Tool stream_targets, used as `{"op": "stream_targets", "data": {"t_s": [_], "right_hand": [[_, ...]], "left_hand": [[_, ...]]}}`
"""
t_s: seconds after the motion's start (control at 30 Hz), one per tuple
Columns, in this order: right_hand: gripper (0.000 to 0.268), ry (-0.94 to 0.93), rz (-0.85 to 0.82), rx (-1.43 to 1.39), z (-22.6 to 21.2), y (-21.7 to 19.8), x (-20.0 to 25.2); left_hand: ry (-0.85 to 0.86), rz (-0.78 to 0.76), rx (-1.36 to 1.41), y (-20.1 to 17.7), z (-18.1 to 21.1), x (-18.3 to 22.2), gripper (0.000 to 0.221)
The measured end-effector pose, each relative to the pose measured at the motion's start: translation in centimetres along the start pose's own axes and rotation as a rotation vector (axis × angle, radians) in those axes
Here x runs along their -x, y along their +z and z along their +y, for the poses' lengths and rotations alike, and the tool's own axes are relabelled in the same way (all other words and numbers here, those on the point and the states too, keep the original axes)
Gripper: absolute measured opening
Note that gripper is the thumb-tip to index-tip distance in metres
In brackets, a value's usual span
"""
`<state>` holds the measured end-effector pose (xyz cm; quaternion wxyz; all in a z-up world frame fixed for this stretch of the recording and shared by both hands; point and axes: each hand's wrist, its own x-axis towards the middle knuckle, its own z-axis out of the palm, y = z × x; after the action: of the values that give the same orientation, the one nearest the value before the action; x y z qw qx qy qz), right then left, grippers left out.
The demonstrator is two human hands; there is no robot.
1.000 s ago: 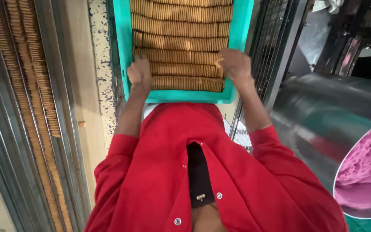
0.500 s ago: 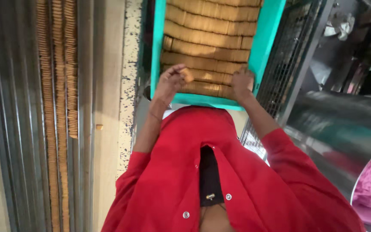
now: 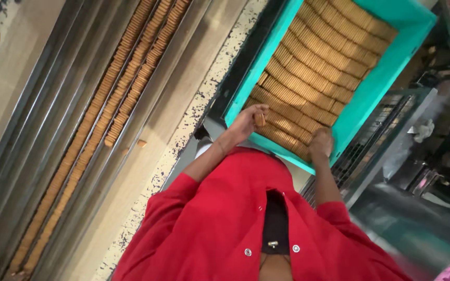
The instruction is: The person sorts and organizes biscuits on a factory conveyor belt, moving them from a central bin and aligning them into rows on the tracks by hand.
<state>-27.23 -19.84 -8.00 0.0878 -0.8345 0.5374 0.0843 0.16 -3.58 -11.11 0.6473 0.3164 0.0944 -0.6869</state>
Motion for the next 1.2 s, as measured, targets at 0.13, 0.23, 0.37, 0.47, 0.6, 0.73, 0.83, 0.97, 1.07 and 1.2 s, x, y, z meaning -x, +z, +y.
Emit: {"op": "stream_targets", "data": {"t_s": [0.13, 0.23, 0.37, 0.47, 0.6, 0.73, 0.83, 0.97, 1.07, 1.2], "right_hand": [[0.025, -0.122, 0.201, 0.078, -1.7, -4.5, -0.4], [0.032, -0.196, 0.322, -0.383, -4.4, -10.8, 0.9], [0.030, -0.520, 0.307, -0.707, -14.7, -16.7, 1.2], [0.037, -0.844, 0.398, -0.728, -23.5, -16.7, 2.2], [0.030, -1.079, 0.326, -0.714, -31.3, -14.5, 3.0], [0.051, -1.111, -0.009, -0.867, -33.6, -14.2, 3.2], [0.088, -1.255, -0.039, -0.883, -34.9, -14.6, 2.9], [0.105, -1.427, -0.102, -0.668, -37.2, -14.1, 1.7], [0.092, -1.391, -0.297, -0.591, -37.6, -13.4, 0.5], [0.097, -1.319, -0.132, -0.641, -35.9, -13.1, 0.7]], "left_hand": [[0.090, -0.040, 0.023, -1.7, 1.1, 0.6, 0.024], [0.084, 0.020, -0.006, -1.1, 1.3, 1.0, 0.018], [0.030, -0.099, 0.014, 0.5, 2.9, 3.2, 0.032], [0.110, -0.328, 0.239, 2.0, 4.9, 5.3, 0.043], [0.318, -0.286, 0.368, 2.0, 9.3, 8.9, 0.045], [0.509, -0.103, 0.309, 0.2, 12.3, 13.8, 0.046], [0.562, -0.074, 0.244, -0.4, 13.1, 16.6, 0.046], [0.486, -0.024, 0.128, -0.3, 13.2, 18.0, 0.039], [0.468, 0.032, 0.112, 0.0, 12.8, 17.4, 0.036], [0.503, 0.016, 0.126, 0.1, 12.2, 15.5, 0.036]]}}
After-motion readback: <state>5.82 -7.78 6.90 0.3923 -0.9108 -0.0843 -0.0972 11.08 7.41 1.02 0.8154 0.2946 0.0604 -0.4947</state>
